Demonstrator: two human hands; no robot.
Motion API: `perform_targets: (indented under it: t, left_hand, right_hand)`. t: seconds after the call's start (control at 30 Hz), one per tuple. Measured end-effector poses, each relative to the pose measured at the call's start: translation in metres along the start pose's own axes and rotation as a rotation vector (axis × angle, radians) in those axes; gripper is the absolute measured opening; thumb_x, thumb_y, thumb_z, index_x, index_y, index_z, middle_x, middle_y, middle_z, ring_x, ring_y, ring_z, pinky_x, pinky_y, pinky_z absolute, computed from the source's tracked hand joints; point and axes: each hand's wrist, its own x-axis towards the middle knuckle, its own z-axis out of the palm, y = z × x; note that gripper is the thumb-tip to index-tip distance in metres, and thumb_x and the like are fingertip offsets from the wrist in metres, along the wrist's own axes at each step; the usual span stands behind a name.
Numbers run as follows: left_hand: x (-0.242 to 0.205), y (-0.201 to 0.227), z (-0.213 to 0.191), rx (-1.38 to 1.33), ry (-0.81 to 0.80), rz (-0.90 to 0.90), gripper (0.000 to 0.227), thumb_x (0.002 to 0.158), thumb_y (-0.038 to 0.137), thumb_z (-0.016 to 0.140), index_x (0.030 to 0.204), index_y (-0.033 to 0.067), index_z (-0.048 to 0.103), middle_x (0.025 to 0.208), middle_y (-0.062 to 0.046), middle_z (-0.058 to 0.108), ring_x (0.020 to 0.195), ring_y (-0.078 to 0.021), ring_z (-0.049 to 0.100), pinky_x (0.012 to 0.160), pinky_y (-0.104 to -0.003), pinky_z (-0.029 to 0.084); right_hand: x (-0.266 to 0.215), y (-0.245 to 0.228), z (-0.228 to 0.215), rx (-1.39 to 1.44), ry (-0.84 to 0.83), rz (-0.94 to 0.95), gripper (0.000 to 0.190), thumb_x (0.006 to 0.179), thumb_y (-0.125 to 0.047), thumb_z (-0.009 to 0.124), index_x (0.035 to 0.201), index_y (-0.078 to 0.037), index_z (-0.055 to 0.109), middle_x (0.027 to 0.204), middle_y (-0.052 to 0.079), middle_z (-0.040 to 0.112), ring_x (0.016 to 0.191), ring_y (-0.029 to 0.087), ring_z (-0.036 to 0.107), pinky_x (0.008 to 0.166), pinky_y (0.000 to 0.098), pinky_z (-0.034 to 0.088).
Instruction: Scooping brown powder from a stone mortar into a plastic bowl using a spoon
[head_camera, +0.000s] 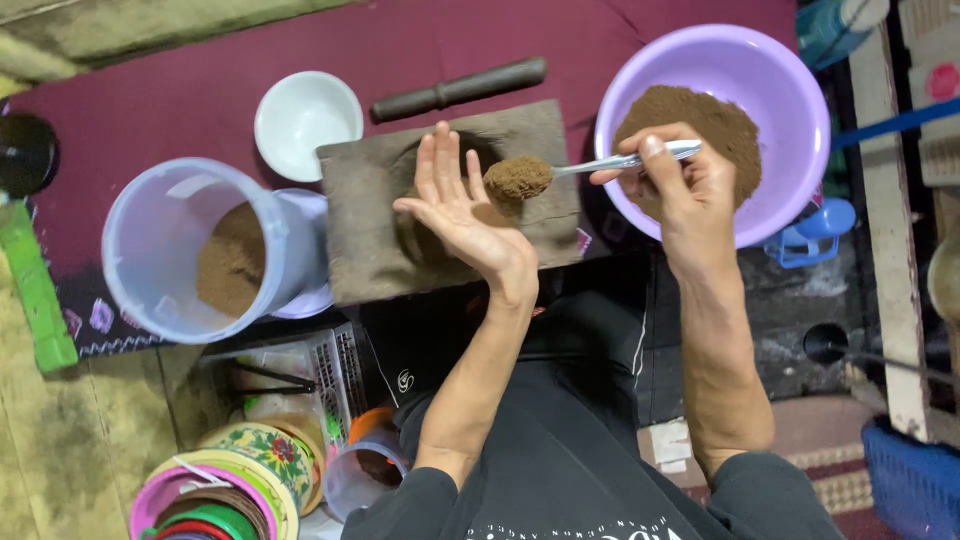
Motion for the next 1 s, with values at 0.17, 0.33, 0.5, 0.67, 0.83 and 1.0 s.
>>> perform_targets:
  t: [0.17,0.33,0.5,0.67,0.83,1.0]
  left_hand:
    - [-0.029,-0.046,0.038,0.01,-0.096,-0.13,0.074,0.111,0.069,0.02,0.144,0.0133,0.055,0.146,-0.015,0.059,0.14,-0.0251,0.051,0.117,-0.045,0.037]
    - [-0.063,-0.082,0.069,0.046,-0.104,-0.173,0.071,0.106,0.06,0.03,0.136,0.002,0.056,0.143,-0.021,0.06,0.139,-0.03,0.054,0.12,-0.048,0.041]
    - [-0.082,-0.117,0.062,0.281,-0.186,-0.163,0.063,0.115,0.052,0.028,0.144,0.0027,0.054,0.148,-0.021,0.055,0.146,-0.0294,0.045,0.123,-0.047,0.032]
    - [-0.088,-0.125,0.055,0.403,-0.221,-0.065,0.06,0.117,0.048,0.025,0.139,0.0019,0.056,0.141,-0.02,0.058,0.139,-0.0274,0.049,0.119,-0.044,0.038]
    - [-0.085,-0.127,0.046,0.445,-0.235,0.004,0.055,0.118,0.043,0.023,0.134,0.0029,0.058,0.137,-0.016,0.06,0.133,-0.0216,0.052,0.115,-0.037,0.04]
    - [-0.081,-0.125,0.037,0.457,-0.226,-0.002,0.054,0.118,0.041,0.024,0.133,0.003,0.059,0.137,-0.014,0.06,0.131,-0.0193,0.052,0.113,-0.034,0.04]
  right_hand:
    - [-0.006,-0.01,-0.062,-0.062,0.151,0.012,0.022,0.114,-0.022,0.051,0.112,-0.005,0.063,0.094,0.02,0.076,0.078,0.007,0.061,0.07,0.0144,0.041]
    - [-0.019,0.006,-0.116,-0.18,0.346,0.036,0.028,0.116,-0.03,0.051,0.113,-0.003,0.06,0.091,0.011,0.068,0.091,0.023,0.079,0.074,0.0174,0.05]
    - [-0.029,0.041,-0.144,-0.411,0.392,-0.167,0.033,0.119,-0.024,0.046,0.113,0.003,0.064,0.103,0.028,0.076,0.086,0.024,0.063,0.078,0.0292,0.045]
    - [-0.049,0.091,-0.161,-0.909,0.248,-0.268,0.022,0.111,-0.007,0.061,0.129,-0.006,0.073,0.118,0.012,0.075,0.1,0.033,0.061,0.088,0.0414,0.046]
    - [-0.054,0.09,-0.162,-0.903,0.284,-0.264,0.022,0.114,-0.01,0.059,0.128,-0.006,0.075,0.114,0.012,0.075,0.095,0.032,0.06,0.089,0.0412,0.046]
    - [-0.057,0.093,-0.158,-0.975,0.215,-0.274,0.017,0.11,-0.015,0.066,0.121,-0.011,0.078,0.108,0.006,0.076,0.092,0.028,0.058,0.085,0.0381,0.043]
